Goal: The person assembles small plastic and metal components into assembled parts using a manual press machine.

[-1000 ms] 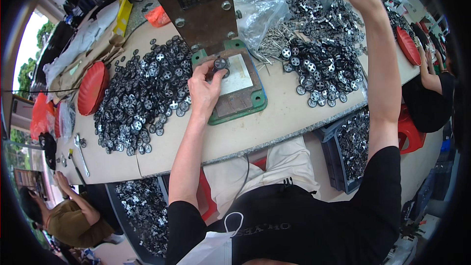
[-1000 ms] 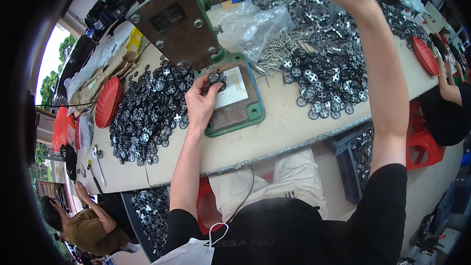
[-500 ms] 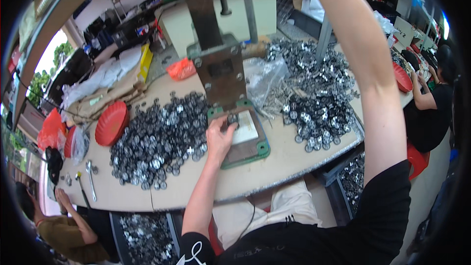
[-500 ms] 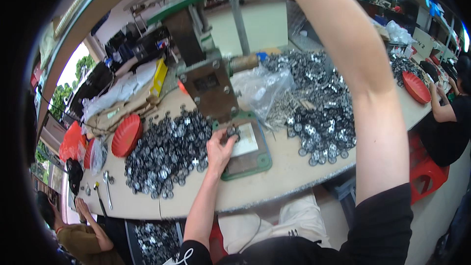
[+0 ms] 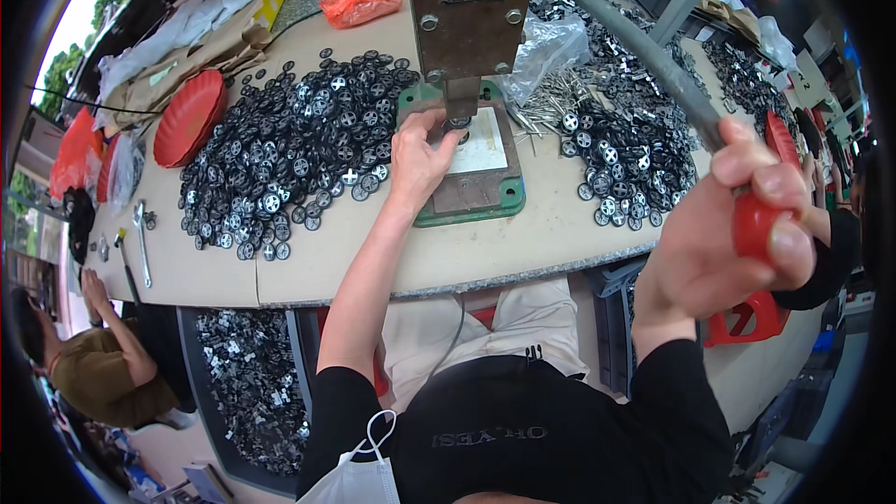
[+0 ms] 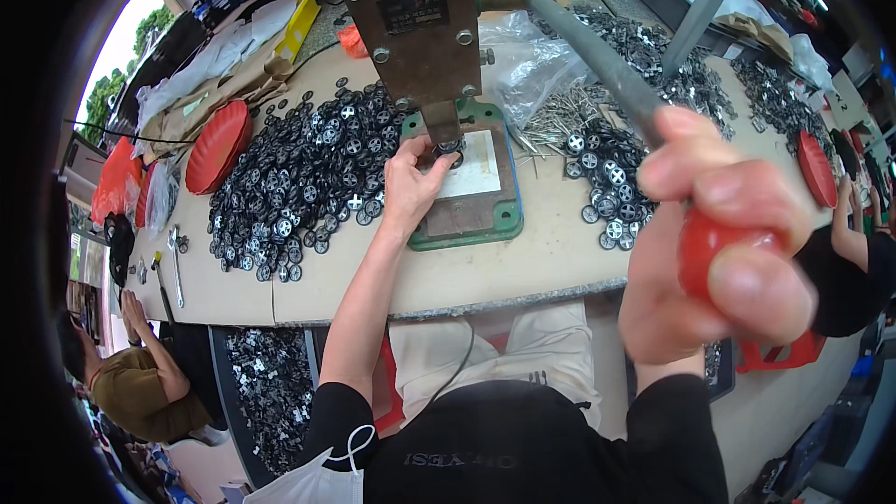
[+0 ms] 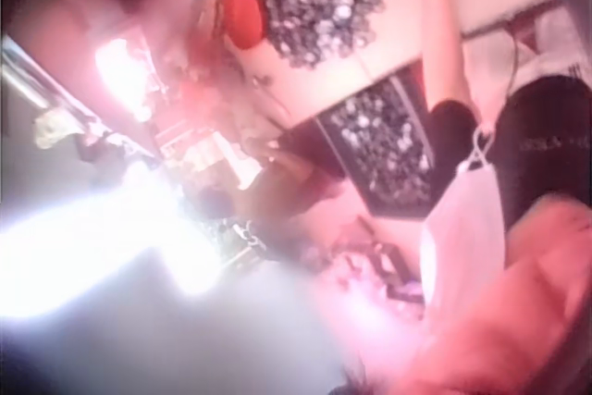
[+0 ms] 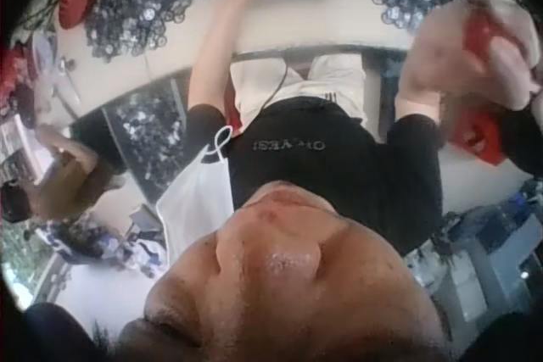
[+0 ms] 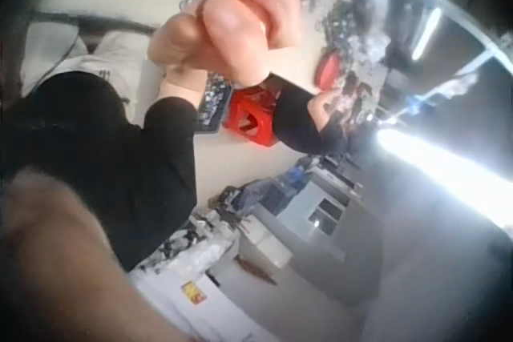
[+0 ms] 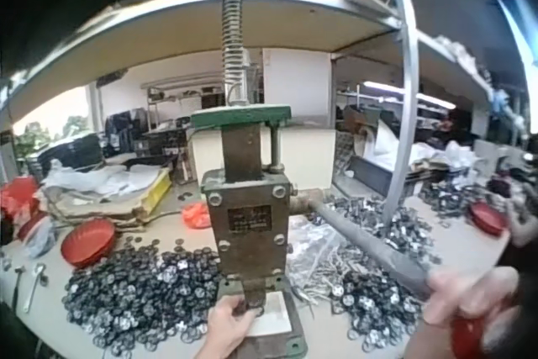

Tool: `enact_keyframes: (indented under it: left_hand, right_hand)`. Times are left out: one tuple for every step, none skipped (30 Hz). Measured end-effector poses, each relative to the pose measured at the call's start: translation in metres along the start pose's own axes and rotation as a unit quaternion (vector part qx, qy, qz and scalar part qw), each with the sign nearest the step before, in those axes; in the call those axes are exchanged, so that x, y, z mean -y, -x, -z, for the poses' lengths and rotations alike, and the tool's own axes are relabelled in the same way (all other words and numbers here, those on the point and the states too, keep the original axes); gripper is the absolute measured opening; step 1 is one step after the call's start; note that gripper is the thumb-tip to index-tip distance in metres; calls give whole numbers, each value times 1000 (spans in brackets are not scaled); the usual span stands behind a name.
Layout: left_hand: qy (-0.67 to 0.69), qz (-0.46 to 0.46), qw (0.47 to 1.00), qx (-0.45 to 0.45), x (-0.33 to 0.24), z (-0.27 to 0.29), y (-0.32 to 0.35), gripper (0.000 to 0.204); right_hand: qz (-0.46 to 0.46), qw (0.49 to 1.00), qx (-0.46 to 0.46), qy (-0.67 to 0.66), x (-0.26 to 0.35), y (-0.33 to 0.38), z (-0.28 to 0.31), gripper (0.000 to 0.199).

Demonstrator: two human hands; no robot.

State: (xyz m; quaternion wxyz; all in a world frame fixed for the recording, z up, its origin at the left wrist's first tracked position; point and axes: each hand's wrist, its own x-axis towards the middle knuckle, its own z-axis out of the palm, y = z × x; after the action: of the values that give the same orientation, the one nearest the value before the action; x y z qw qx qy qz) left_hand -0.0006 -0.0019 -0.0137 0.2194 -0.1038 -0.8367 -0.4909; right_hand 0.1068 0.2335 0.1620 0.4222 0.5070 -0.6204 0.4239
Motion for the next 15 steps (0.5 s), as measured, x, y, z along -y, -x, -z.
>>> enact_keyframes:
  left_hand:
    - [10, -11, 1000, 5, -9, -6, -4, 31]
    - [3, -6, 1000, 5, -3, -2, -1, 31]
    - [-8, 3, 1000, 2, 3, 2, 2, 31]
    - [-19, 12, 1000, -3, 9, 7, 6, 31]
    - [-17, 8, 1000, -4, 7, 7, 3, 31]
    - [-5, 6, 1000, -5, 1, 2, 2, 32]
    - [8, 4, 1000, -5, -5, -2, 1, 32]
    - [8, 3, 1000, -2, -7, -2, 0, 32]
    - [3, 0, 1000, 0, -8, -2, -1, 33]
    - [0, -3, 1000, 3, -10, -4, -3, 33]
    - [-3, -1, 1000, 0, -9, -3, -3, 33]
    - [-4, -2, 1000, 3, -10, -3, -4, 33]
    - [2, -4, 1000, 3, -12, -4, -6, 33]
    - [8, -5, 1000, 2, -13, -5, -5, 33]
    - [1, 1, 1000, -5, -6, 0, -3, 33]
  right_hand:
    - [2, 1000, 2, 13, 5, -4, 7, 32]
    - [9, 999, -6, 45, 1, -4, 0, 31]
    - [17, 997, -15, 78, -4, -5, -5, 30]
    - [17, 999, -14, 47, -10, -6, -7, 29]
    - [10, 996, -14, 82, -11, -17, -5, 28]
    - [4, 994, -35, 100, -10, -35, -2, 30]
    - [4, 991, 32, 129, -14, -57, 20, 35]
    - [2, 991, 31, 132, -13, -56, 22, 35]
    - [6, 993, 25, 115, -12, -55, 23, 34]
    - [9, 995, 19, 100, -11, -54, 24, 34]
    - [12, 997, 12, 80, -13, -52, 21, 34]
    - [15, 998, 5, 62, -14, -50, 18, 34]
    - [19, 999, -2, 46, -14, -48, 16, 34]
    - [21, 999, -9, 28, -15, -44, 12, 34]
    - [22, 1000, -10, 17, -18, -34, -1, 34]
